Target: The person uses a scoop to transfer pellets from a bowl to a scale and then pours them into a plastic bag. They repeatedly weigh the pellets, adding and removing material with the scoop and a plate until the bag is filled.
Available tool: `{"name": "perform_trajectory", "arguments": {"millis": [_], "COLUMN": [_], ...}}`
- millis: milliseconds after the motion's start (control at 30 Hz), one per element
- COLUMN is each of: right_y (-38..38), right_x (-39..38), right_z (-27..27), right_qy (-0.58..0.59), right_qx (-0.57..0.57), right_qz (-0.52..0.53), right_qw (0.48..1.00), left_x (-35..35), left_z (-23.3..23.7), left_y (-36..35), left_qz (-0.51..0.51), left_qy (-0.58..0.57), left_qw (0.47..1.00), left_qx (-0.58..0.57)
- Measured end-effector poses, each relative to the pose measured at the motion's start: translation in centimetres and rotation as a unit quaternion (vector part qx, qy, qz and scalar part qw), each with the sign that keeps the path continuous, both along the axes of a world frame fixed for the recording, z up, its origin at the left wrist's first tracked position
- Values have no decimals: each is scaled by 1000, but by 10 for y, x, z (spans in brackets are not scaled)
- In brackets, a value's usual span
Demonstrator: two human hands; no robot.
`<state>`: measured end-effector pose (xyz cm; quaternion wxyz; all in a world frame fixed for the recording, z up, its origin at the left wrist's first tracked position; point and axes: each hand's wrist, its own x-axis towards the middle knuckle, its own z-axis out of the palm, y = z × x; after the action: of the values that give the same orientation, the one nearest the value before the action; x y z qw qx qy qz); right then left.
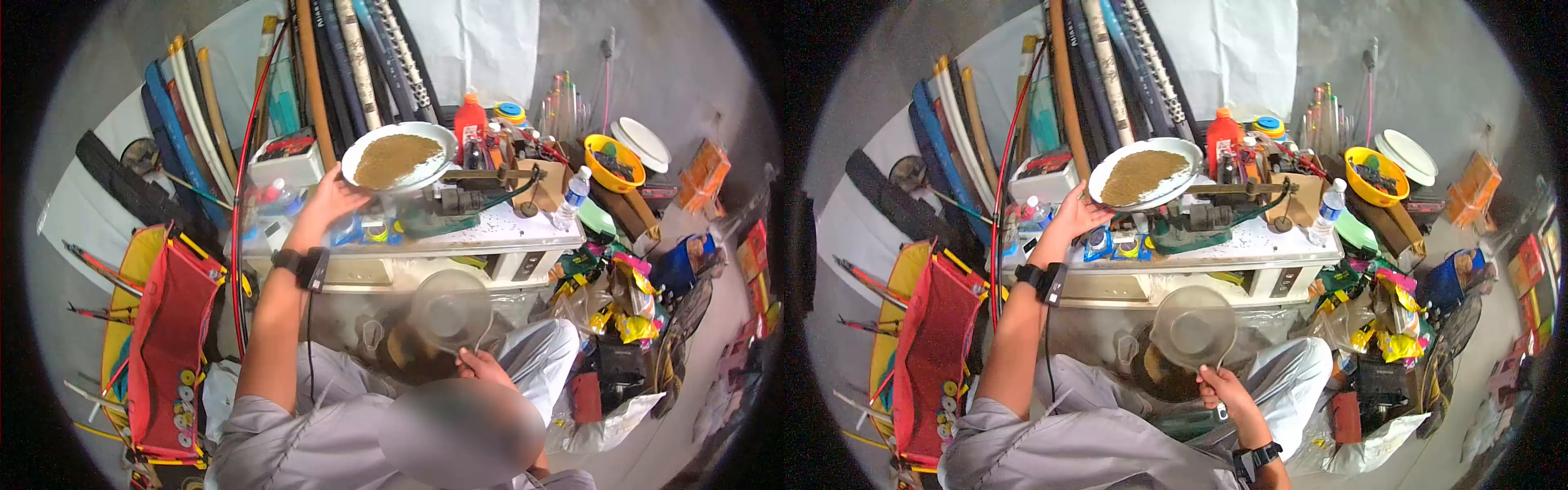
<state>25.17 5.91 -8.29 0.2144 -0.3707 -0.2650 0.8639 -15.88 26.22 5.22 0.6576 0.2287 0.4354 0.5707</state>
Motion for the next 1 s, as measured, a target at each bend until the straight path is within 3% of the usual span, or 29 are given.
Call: {"name": "perform_trajectory", "arguments": {"millis": [67,200,300,500,633,867,933,1000], "right_y": [-6,-7,-4,7,22,35,35,36], "right_x": [-1,8,12,17,-2,-65,-83,-99], "right_z": [-6,-18,-22,-1,-5,-13,-27,-54], "right_qy": [-69,4,-27,-20,-8,-6,-13,-64], "right_qx": [18,-22,5,35,54,32,5,61], "right_qz": [37,82,78,43,80,142,141,151], "right_qw": [997,996,997,998,995,989,990,985], "left_x": [18,28,12,5,-16,-9,-11,-4], "left_z": [1,-11,-11,36,58,10,-31,-75], "left_y": [14,28,25,-59,-155,-312,-343,-361], "left_qz": [15,97,48,150,209,298,327,360], "left_qy": [-38,-12,26,33,162,114,112,150], "left_qw": [997,995,992,982,964,945,935,915], "left_qx": [72,28,110,106,37,-70,-84,-102]}}
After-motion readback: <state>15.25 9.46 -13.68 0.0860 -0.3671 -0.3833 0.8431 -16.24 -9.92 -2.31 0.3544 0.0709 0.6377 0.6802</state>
